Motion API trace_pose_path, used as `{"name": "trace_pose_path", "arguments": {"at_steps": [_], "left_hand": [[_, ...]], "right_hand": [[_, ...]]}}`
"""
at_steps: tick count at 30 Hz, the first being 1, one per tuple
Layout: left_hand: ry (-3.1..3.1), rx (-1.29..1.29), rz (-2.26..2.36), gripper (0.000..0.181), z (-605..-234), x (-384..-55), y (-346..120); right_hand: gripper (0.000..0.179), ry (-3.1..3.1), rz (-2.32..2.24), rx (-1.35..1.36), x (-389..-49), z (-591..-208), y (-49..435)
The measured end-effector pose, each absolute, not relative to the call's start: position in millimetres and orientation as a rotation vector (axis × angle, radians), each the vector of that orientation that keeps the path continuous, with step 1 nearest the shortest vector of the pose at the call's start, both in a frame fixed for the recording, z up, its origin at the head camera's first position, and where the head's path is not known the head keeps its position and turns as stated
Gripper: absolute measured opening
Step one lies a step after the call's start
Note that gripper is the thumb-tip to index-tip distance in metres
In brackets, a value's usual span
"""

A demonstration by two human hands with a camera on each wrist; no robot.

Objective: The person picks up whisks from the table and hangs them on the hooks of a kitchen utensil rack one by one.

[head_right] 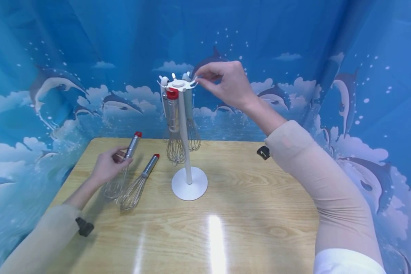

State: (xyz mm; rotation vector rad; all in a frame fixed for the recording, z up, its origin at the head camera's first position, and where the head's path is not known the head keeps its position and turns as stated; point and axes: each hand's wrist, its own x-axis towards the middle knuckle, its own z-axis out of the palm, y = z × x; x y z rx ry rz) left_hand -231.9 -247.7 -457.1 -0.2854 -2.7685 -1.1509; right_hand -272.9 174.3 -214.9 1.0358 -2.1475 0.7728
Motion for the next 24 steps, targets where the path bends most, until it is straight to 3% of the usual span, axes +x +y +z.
{"name": "trace_pose_path", "arguments": {"at_steps": [24], "left_hand": [[-2.116, -0.387, -1.338, 0.048, -406.1, -188.6, -188.2]], "right_hand": [[0.016, -2.149, 0.772, 1.032, -272.8, -215.6, 174.8]]}}
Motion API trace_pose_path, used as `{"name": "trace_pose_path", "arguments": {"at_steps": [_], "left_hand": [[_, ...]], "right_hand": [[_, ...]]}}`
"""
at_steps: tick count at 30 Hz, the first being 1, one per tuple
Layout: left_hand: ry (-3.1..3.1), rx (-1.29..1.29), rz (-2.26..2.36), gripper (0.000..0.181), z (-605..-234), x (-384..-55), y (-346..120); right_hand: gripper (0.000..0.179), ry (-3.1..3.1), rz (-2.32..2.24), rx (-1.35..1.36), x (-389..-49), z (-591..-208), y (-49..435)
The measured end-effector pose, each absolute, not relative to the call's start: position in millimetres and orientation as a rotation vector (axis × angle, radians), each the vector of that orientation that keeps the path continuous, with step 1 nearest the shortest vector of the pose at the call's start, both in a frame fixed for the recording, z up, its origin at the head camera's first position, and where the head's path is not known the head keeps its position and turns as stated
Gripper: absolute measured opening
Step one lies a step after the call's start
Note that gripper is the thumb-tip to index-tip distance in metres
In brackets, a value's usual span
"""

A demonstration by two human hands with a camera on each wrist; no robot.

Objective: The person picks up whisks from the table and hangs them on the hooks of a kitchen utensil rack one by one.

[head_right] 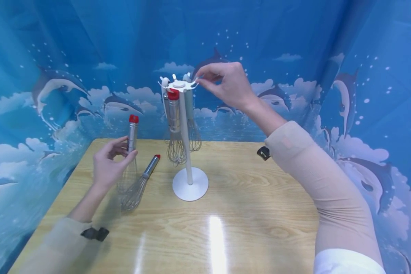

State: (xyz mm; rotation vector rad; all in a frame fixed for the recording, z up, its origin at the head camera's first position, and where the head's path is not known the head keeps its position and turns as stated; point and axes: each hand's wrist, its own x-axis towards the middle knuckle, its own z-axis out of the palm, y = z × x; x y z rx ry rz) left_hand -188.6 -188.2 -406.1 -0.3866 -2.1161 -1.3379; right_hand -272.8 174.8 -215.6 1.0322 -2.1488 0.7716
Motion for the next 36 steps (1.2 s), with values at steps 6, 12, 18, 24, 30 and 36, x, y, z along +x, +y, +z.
{"name": "trace_pose_path", "arguments": {"at_steps": [6, 12, 18, 24, 30, 36], "left_hand": [[-1.969, -0.495, -1.39, 0.05, -397.2, -178.2, -165.1], [-1.883, -0.554, -1.408, 0.05, -387.6, -170.1, -142.7], [-1.805, -0.597, -1.398, 0.051, -380.4, -167.4, -121.4], [-1.754, -0.614, -1.381, 0.051, -374.1, -164.8, -101.1], [-1.749, -0.575, -1.348, 0.05, -361.4, -160.1, -83.4], [-1.712, -0.614, -1.317, 0.049, -347.8, -160.8, -66.1]], "right_hand": [[0.014, -2.184, 0.789, 0.994, -270.0, -214.9, 173.1], [0.014, -2.185, 0.79, 0.99, -269.5, -214.6, 172.3], [0.014, -2.152, 0.784, 1.026, -272.2, -216.2, 174.1], [0.015, -2.161, 0.784, 1.013, -273.3, -217.3, 174.6], [0.014, -2.174, 0.784, 0.991, -272.0, -216.6, 173.3], [0.015, -2.198, 0.773, 0.972, -271.0, -215.7, 173.1]]}}
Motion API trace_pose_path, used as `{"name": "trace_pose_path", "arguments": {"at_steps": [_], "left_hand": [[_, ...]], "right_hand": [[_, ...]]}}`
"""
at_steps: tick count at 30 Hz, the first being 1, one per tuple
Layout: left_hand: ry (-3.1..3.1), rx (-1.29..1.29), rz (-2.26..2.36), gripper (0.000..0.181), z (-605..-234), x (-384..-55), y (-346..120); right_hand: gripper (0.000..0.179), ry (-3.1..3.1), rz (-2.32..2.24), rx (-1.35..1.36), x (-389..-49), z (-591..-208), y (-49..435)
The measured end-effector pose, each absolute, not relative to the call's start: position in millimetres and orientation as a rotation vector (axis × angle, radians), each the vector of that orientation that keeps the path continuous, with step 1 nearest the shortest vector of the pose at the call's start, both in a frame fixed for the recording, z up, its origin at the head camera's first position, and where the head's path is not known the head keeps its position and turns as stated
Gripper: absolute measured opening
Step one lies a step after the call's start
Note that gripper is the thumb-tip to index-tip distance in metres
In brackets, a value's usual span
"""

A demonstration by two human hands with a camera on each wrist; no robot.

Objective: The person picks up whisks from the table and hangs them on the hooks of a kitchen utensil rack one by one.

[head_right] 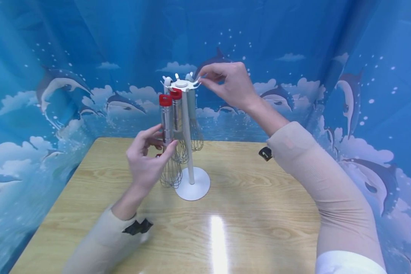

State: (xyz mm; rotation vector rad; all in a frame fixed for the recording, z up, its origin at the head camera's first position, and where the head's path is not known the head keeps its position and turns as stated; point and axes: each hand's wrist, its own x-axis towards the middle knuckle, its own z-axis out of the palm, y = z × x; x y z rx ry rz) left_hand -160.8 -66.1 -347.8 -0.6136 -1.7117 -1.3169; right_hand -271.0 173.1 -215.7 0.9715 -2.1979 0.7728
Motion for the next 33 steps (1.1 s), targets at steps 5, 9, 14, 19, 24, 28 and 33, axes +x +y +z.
{"name": "trace_pose_path", "arguments": {"at_steps": [5, 9, 14, 19, 24, 28, 33], "left_hand": [[-1.701, -0.636, -1.319, 0.048, -339.4, -164.3, -52.0], [-1.708, -0.645, -1.32, 0.049, -333.7, -165.1, -42.9], [-1.72, -0.654, -1.331, 0.051, -328.2, -165.9, -35.3], [-1.735, -0.639, -1.334, 0.05, -326.6, -167.4, -31.4], [-1.74, -0.636, -1.349, 0.049, -326.3, -167.4, -28.2], [-1.741, -0.642, -1.349, 0.049, -326.7, -166.8, -25.8], [-1.739, -0.652, -1.345, 0.049, -327.8, -166.2, -23.2]], "right_hand": [[0.015, -2.186, 0.771, 0.988, -272.2, -216.1, 173.6], [0.016, -2.182, 0.772, 0.999, -271.9, -215.8, 173.2], [0.016, -2.18, 0.767, 0.999, -271.8, -215.2, 173.7], [0.016, -2.187, 0.765, 0.997, -272.0, -214.9, 173.8], [0.016, -2.192, 0.771, 0.996, -271.8, -215.1, 174.0], [0.016, -2.187, 0.771, 0.996, -272.1, -215.2, 173.9], [0.016, -2.184, 0.769, 0.996, -272.6, -215.2, 173.7]]}}
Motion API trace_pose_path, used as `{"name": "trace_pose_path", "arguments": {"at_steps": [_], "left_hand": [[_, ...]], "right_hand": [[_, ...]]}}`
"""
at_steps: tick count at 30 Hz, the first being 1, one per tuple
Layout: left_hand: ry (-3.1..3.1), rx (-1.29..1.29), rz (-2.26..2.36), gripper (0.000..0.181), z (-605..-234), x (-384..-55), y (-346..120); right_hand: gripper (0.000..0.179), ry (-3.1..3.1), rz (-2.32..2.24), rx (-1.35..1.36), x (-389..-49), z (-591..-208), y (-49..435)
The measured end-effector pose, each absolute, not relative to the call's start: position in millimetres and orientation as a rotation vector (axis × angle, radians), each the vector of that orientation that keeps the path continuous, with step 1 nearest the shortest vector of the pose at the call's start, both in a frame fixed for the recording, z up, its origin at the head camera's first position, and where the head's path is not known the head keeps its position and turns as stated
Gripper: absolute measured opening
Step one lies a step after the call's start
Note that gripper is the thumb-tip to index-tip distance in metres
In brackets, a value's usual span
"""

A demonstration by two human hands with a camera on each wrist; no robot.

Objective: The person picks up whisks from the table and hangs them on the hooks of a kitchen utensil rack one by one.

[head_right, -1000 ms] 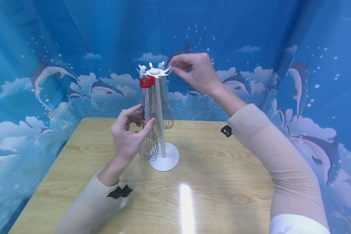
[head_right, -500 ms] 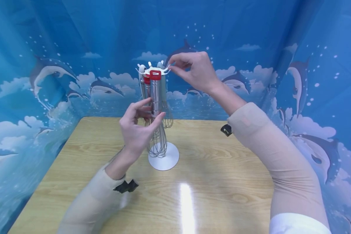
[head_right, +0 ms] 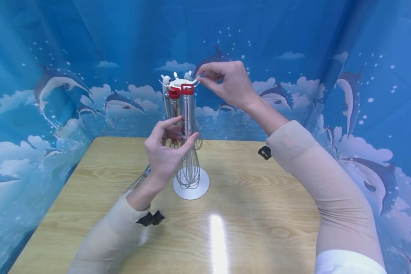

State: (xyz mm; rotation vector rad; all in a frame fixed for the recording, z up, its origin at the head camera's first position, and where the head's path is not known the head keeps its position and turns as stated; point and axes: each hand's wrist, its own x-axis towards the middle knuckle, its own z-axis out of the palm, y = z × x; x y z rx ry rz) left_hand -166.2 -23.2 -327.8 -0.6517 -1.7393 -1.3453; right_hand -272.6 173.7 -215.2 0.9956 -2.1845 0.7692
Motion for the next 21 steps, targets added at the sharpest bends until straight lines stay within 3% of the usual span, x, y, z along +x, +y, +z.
{"name": "trace_pose_path", "arguments": {"at_steps": [21], "left_hand": [[-1.787, -0.594, -1.387, 0.045, -325.3, -159.3, -16.7]], "right_hand": [[0.016, -2.184, 0.801, 1.0, -272.7, -216.8, 172.7]]}}
